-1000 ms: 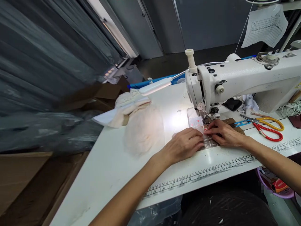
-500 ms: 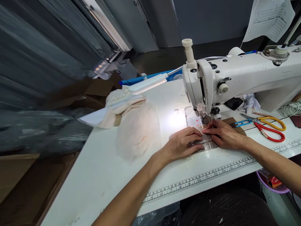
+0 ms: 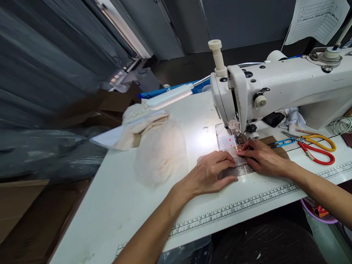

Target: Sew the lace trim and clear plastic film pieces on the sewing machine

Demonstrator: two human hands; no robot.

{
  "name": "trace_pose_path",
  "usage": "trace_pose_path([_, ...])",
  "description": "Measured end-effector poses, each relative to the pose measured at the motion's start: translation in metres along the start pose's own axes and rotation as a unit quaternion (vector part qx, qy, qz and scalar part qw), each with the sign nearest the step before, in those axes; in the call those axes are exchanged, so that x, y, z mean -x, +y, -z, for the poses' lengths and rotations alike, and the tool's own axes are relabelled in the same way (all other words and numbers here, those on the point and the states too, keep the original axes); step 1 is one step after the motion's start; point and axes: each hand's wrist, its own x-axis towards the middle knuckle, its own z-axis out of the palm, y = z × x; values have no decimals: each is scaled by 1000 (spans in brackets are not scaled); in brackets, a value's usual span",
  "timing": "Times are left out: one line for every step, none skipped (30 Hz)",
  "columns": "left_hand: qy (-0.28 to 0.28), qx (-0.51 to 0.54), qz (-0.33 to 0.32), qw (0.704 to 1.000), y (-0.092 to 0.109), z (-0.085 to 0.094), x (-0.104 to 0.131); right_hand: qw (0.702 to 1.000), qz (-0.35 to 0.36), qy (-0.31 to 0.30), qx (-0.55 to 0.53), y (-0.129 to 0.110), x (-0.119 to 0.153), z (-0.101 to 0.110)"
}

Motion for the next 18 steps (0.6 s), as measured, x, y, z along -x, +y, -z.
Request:
trace_pose_path([-3,10,1,1000,-1,0,1,1000,-1,0,1,0,0,0])
trace_pose_path([0,15,2,1000,-3,0,1,1000,-1,0,1,0,0,0])
trace_pose_path([8,16,2,1000,-5,-1,2,1000,-2,0,-1,1,1,0])
trace_pose_path([19,17,2,1000,-6,-2,1,1000,-1,0,-7,1,1,1])
trace_pose_path([30,19,3,999,-6,-3,1,1000,-2,2,-18,1,2,2])
trace_pose_path([42,22,6,999,-7,-4,0,999,-3,3,-34,1,3,4])
trace_pose_path([56,26,9,998,-6,-4,-1,999,-4,3,-51,1,4,6])
trace_pose_path([71,29,12,997,-5,-4,-2,998,-5,-1,-68,1,5,9])
trace_pose_path([88,29,12,996,-4,-4,-3,997,-3,-9,-81,1,6,11])
trace_pose_path([103,26,12,994,-3,-5,-4,996,2,-17,-89,0,7,12])
trace_pose_path([115,21,12,993,-1,-5,-4,996,10,-27,-89,0,8,14])
trace_pose_path([125,14,10,992,0,-5,-5,996,20,-34,-85,-1,8,15])
trace_pose_path([133,4,6,991,1,-6,-5,996,30,-38,-77,-2,8,16])
trace_pose_path([137,-9,1,990,2,-7,-5,996,39,-41,-66,-3,8,16])
trace_pose_path([139,-24,-6,990,3,-9,-5,996,45,-44,-55,-4,8,16])
trace_pose_path([139,-40,-14,989,3,-10,-5,997,49,-46,-45,-6,7,16])
trace_pose_path([136,-57,-23,989,3,-12,-5,997,51,-48,-37,-7,7,15])
trace_pose_path([131,-74,-33,988,3,-13,-5,997,51,-48,-32,-7,7,15])
